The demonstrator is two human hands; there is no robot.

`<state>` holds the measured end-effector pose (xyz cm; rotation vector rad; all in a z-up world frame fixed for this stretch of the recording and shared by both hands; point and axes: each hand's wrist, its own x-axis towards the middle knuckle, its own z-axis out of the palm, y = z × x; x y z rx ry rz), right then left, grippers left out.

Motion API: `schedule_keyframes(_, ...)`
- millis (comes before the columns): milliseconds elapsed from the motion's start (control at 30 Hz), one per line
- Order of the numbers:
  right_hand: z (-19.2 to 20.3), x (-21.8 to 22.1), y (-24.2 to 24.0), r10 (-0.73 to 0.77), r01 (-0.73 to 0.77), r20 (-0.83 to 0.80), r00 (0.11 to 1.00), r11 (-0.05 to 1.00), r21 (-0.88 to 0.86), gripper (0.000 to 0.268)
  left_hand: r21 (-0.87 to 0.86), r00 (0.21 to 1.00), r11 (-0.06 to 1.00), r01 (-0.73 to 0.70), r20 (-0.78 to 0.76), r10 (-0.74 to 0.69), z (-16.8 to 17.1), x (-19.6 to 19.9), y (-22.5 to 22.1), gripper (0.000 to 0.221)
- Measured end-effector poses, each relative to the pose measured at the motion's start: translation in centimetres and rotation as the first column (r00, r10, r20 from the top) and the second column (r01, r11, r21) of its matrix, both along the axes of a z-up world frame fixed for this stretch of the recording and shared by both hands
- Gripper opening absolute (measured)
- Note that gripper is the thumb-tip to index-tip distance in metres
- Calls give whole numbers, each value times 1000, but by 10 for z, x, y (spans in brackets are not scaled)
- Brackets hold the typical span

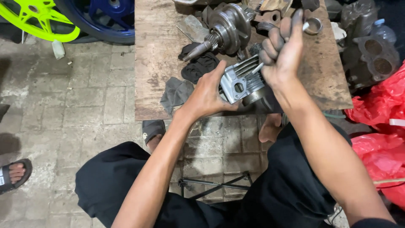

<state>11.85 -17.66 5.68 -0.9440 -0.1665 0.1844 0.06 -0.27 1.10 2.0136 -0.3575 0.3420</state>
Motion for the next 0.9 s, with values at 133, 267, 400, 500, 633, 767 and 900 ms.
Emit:
schedule_keyframes(133,15,-7,1,37,-32,90,995,998,-59,49,1,999,1000,-21,-42,21,1,-2,-2,82)
schedule_keyframes(267,18,-5,-8,69,21,379,923,973,-228,43,25,998,1000,-15,-67,17,-2,0,-2,80)
schedule_keyframes(400,22,-10,-13,72,176,596,800,921,-347,50,22,998,1000,-16,-68,17,1,1,-2,79)
schedule_keyframes(500,1,-5,-13,172,179,814,555,931,-318,40,31,997,999,-34,-71,36,2,-2,-3,83)
schedule_keyframes(633,21,-25,-17,466,260,791,396,770,-583,52,23,997,999,-23,-71,24,4,-4,-3,85)
schedule_keyframes(767,34,-25,-10,638,284,716,284,657,-698,36,16,999,1000,-20,-35,21,7,-5,-3,79)
schedule_keyframes(900,13,15,-7,677,127,683,274,679,-723,53,42,998,999,-4,-68,7,3,0,-5,79)
